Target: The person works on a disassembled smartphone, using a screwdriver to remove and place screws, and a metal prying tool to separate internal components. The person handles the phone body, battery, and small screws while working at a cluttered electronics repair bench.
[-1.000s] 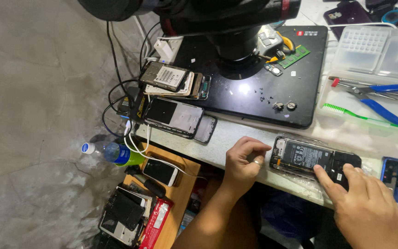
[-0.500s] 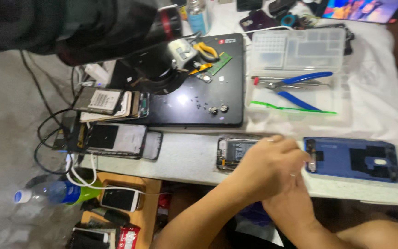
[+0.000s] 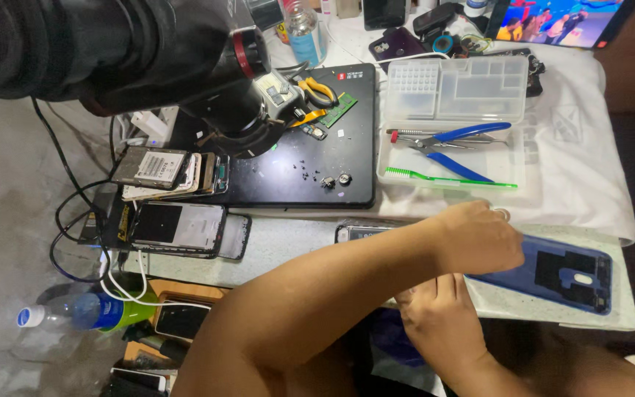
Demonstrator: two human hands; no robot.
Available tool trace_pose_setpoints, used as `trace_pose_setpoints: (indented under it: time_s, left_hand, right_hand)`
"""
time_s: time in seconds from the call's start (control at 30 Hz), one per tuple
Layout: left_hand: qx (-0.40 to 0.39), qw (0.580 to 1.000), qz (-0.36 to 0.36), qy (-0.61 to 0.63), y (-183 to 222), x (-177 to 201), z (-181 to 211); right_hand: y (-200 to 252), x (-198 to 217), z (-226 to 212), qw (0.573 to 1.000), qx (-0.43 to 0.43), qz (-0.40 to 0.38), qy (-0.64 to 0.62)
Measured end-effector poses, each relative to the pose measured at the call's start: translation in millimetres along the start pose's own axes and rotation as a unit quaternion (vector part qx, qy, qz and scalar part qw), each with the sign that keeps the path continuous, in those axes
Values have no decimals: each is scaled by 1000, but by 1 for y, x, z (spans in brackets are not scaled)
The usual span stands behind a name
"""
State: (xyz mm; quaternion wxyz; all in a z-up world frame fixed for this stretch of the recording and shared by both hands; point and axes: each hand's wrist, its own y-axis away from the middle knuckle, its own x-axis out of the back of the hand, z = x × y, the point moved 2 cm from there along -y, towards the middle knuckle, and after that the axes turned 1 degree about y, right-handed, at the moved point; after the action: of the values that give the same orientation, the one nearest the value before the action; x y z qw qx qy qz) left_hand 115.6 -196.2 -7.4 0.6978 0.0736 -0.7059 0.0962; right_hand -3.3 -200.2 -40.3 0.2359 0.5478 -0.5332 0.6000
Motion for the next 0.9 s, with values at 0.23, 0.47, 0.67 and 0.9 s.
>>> trace_pose_setpoints:
  time_s: [0.23,0.47,0.67,0.9]
  left_hand:
    - [49,964,159,207,21,41,-25]
    - [248,615,468,583,171,27,-25]
    - [401,469,544,568,260,-21,14]
    - [379,596,505,497,270,-15,41]
  right_hand:
    - [-11,21,-5,996,60,10,72]
    - [-19,38,9,998,49,17,42]
    - [-27,42,4,993,31,14,114]
    - [-40,30,-1,998,37,30,47]
